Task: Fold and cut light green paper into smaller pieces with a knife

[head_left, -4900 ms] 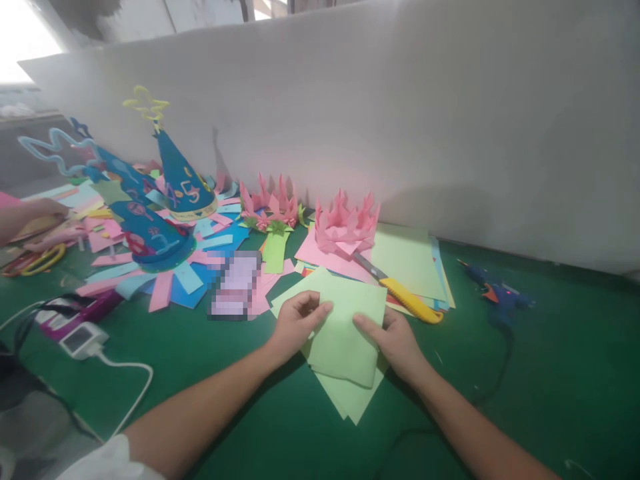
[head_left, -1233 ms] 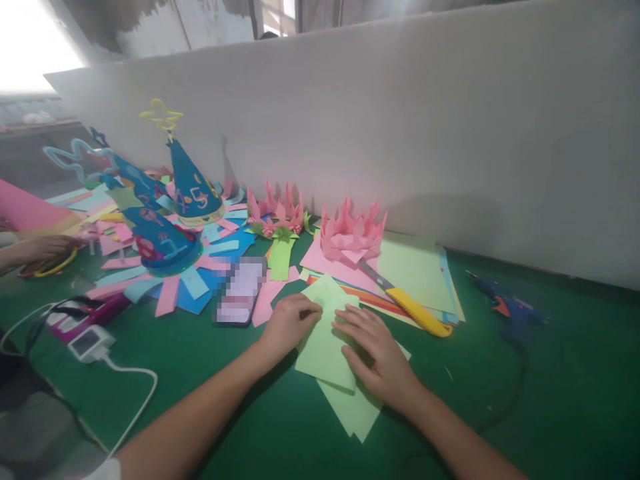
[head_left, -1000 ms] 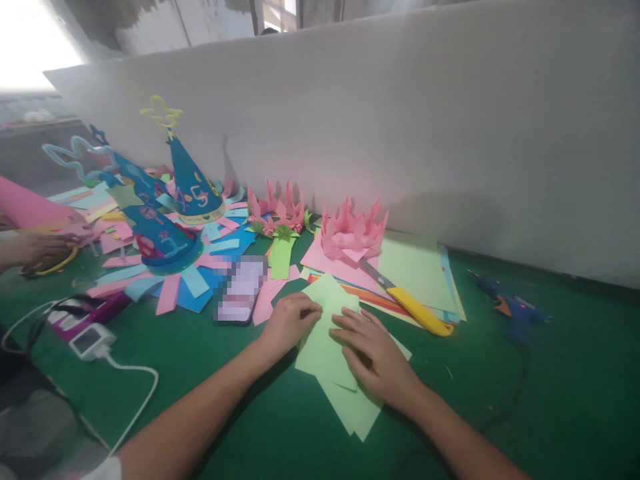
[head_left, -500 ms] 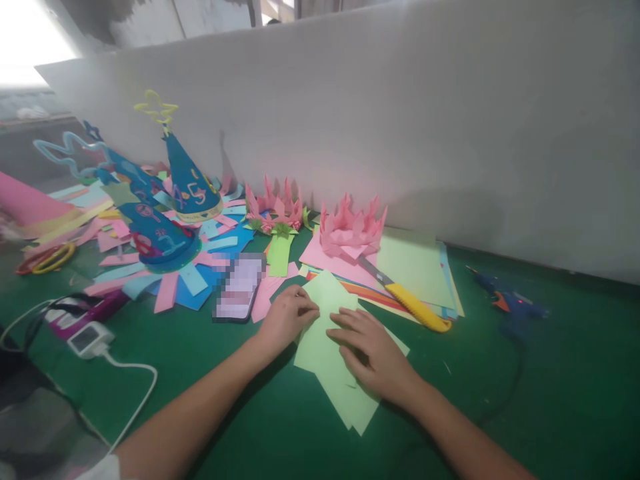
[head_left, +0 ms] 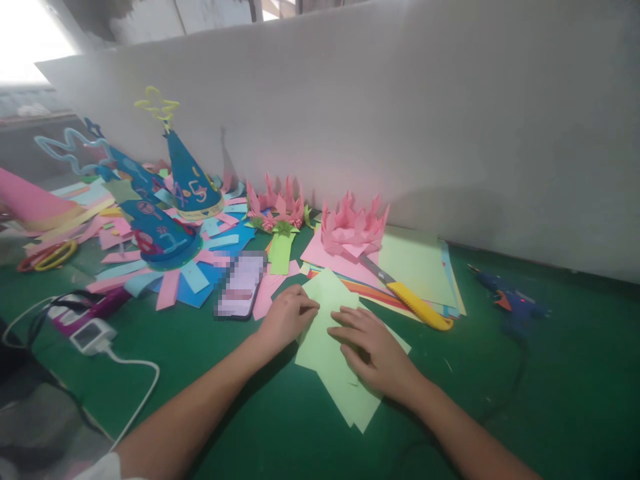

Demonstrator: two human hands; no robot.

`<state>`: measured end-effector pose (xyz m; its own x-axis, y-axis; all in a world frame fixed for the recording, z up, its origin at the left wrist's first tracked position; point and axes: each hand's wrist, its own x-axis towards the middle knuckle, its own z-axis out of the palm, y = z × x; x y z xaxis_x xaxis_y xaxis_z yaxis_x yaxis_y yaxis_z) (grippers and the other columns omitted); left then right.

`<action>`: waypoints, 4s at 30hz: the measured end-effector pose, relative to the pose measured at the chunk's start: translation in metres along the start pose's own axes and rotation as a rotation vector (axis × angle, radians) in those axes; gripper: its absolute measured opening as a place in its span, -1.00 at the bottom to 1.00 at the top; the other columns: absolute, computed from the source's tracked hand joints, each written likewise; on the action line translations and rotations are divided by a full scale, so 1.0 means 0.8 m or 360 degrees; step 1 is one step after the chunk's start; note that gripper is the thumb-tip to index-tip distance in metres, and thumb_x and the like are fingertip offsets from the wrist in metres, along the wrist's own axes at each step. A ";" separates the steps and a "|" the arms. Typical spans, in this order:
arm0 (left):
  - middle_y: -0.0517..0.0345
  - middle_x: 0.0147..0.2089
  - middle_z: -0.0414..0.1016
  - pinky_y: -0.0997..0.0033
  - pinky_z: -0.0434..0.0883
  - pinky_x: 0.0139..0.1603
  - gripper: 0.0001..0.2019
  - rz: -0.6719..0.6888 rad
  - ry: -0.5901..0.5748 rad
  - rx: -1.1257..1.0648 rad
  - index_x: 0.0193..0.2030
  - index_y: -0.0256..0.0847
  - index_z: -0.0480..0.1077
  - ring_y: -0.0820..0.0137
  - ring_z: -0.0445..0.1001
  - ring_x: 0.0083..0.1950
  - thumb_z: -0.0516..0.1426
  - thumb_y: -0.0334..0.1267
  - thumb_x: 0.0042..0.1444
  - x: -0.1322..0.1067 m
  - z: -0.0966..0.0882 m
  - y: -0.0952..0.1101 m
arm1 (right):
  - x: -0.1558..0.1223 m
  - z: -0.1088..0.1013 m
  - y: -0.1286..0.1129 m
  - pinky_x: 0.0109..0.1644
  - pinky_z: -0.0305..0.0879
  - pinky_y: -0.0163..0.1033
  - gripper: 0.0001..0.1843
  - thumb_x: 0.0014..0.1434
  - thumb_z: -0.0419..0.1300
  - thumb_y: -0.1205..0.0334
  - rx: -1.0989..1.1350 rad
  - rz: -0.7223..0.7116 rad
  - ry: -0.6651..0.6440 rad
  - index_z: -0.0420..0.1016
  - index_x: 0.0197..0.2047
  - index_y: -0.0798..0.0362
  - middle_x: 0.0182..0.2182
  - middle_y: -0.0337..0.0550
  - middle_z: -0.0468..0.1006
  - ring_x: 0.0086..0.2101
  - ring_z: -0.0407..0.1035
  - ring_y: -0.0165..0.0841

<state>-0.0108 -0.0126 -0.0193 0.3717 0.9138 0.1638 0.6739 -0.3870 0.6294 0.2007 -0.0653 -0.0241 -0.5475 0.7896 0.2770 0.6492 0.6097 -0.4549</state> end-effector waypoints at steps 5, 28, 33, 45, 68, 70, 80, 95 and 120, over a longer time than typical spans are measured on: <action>0.11 -0.26 0.36 0.44 0.40 -0.25 -0.86 -0.0035 0.0030 -0.0006 -0.31 -0.21 0.57 0.45 0.42 -0.31 0.16 -0.40 0.08 -0.002 0.002 0.002 | 0.000 0.001 0.001 0.21 0.12 0.16 -0.62 0.15 0.04 0.37 -0.0007 0.0007 -0.0027 0.47 0.01 -0.06 0.11 -0.10 0.42 0.13 0.25 -0.16; 0.14 -0.38 0.48 0.45 0.38 -0.27 -0.85 -0.0008 0.0036 -0.0038 -0.36 -0.19 0.58 0.43 0.44 -0.35 0.16 -0.42 0.06 0.002 -0.002 -0.001 | -0.001 0.002 0.002 0.21 0.13 0.15 -0.61 0.15 0.04 0.36 -0.0008 -0.0005 -0.0031 0.48 0.02 -0.08 0.11 -0.09 0.42 0.15 0.24 -0.16; 0.11 -0.38 0.48 0.43 0.37 -0.24 -0.82 -0.0014 0.0006 -0.0031 -0.34 -0.21 0.58 0.40 0.45 -0.30 0.12 -0.42 0.09 0.001 -0.003 0.002 | 0.000 0.000 0.000 0.20 0.13 0.16 -0.62 0.16 0.04 0.35 -0.0020 0.0015 -0.0051 0.48 0.01 -0.07 0.12 -0.10 0.41 0.15 0.23 -0.15; 0.07 -0.31 0.42 0.40 0.40 -0.21 -0.78 0.0026 -0.0013 0.0138 -0.26 -0.24 0.53 0.38 0.45 -0.29 0.05 -0.47 0.12 -0.004 -0.003 0.011 | 0.000 0.005 -0.006 0.20 0.17 0.13 -0.60 0.19 0.00 0.35 -0.0138 0.0085 0.0045 0.44 0.06 -0.04 0.09 -0.09 0.45 0.12 0.28 -0.18; 0.07 -0.35 0.39 0.40 0.39 -0.24 -0.67 0.0092 0.0037 0.0308 -0.22 -0.25 0.56 0.37 0.43 -0.31 0.03 -0.57 0.00 -0.003 0.006 0.010 | -0.001 0.009 0.004 0.18 0.15 0.08 -0.49 0.18 0.02 0.12 -0.0629 0.0342 0.0181 0.37 0.12 0.24 0.11 0.10 0.41 0.12 0.25 -0.07; 0.07 -0.35 0.38 0.40 0.40 -0.25 -0.67 0.0107 0.0043 0.0315 -0.22 -0.25 0.56 0.37 0.42 -0.32 0.03 -0.57 -0.01 -0.003 0.007 0.010 | -0.001 0.008 0.002 0.18 0.13 0.07 -0.48 0.18 0.01 0.12 -0.0694 0.0349 0.0179 0.37 0.12 0.25 0.11 0.08 0.41 0.12 0.24 -0.07; 0.09 -0.37 0.35 0.49 0.36 -0.38 -0.73 0.0383 0.0305 0.0220 -0.24 -0.27 0.50 0.44 0.37 -0.38 0.01 -0.53 0.04 -0.006 0.007 0.007 | -0.001 0.008 0.003 0.17 0.10 0.02 -0.51 0.21 -0.02 0.14 -0.0662 0.0266 0.0208 0.36 0.13 0.20 0.13 0.03 0.39 0.13 0.22 -0.11; 0.07 -0.34 0.38 0.49 0.37 -0.36 -0.80 0.0893 0.0463 -0.0066 -0.28 -0.27 0.48 0.45 0.38 -0.34 0.04 -0.50 0.05 -0.002 -0.012 0.005 | 0.000 0.001 -0.005 0.16 0.18 0.01 -0.61 0.26 -0.01 0.25 -0.0385 0.0005 0.0224 0.36 0.12 0.11 0.13 0.01 0.39 0.12 0.23 -0.20; 0.10 -0.37 0.43 0.42 0.43 -0.31 -0.74 0.0292 0.0135 0.0176 -0.27 -0.26 0.55 0.42 0.44 -0.36 0.05 -0.55 0.06 0.003 -0.004 -0.011 | 0.002 0.013 0.005 0.17 0.13 0.08 -0.51 0.27 -0.02 0.12 -0.0521 0.0240 0.0024 0.26 0.22 0.09 0.21 0.02 0.28 0.19 0.15 -0.13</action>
<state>-0.0180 -0.0068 -0.0221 0.4427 0.8320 0.3343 0.6676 -0.5547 0.4966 0.1969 -0.0624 -0.0338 -0.4263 0.8719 0.2409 0.8581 0.4740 -0.1973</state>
